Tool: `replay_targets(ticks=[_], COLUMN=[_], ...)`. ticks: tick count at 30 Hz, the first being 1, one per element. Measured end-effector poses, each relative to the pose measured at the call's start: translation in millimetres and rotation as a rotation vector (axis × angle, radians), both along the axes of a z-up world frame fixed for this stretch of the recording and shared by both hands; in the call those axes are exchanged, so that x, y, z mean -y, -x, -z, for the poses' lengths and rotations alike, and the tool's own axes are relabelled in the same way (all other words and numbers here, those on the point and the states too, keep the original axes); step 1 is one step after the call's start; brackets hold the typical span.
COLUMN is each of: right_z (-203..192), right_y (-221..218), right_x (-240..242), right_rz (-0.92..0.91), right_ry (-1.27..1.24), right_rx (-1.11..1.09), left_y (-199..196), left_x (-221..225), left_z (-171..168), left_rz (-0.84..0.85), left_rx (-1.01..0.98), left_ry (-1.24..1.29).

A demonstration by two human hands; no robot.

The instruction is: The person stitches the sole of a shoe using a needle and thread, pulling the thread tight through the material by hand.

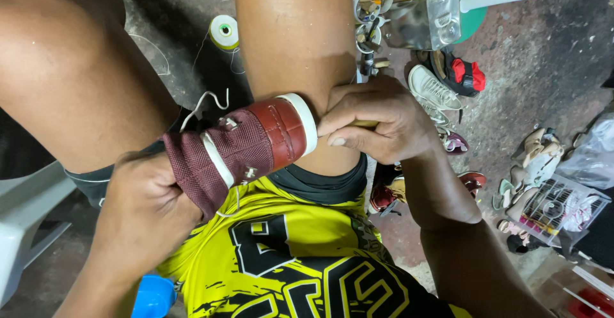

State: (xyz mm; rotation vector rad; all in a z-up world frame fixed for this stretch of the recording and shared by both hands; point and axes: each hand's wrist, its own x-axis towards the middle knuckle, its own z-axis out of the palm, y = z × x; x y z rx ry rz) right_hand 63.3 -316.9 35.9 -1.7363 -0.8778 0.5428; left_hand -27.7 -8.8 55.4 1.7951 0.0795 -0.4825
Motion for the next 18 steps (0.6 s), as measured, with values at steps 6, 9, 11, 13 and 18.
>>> replay_targets(ticks=[6, 9, 11, 13, 18], right_z=[-6.1, -11.8, -16.1, -21.9, -34.8], right_y=[11.6, 19.9, 23.3, 24.7, 24.6], right_x=[-5.6, -11.5, -14.9, -18.7, -23.0], right_rz=[-0.004, 0.071, 0.104, 0.121, 0.135], right_ry=[0.071, 0.183, 0.198, 0.213, 0.247], right_rx=[0.037, 0.141, 0.115, 0.09, 0.034], left_y=[-7.4, -11.8, -11.7, -4.6, 6.1], left_x=[-4.7, -3.3, -1.1, 1.5, 3.3], left_z=[39.0, 54.0, 58.6, 58.8, 64.0], left_rz=[0.06, 0.06, 0.105, 0.067, 0.178], left_rx=[0.033, 0.022, 0.115, 0.154, 0.449], left_ry=[0.123, 0.123, 0.106, 0.13, -0.127])
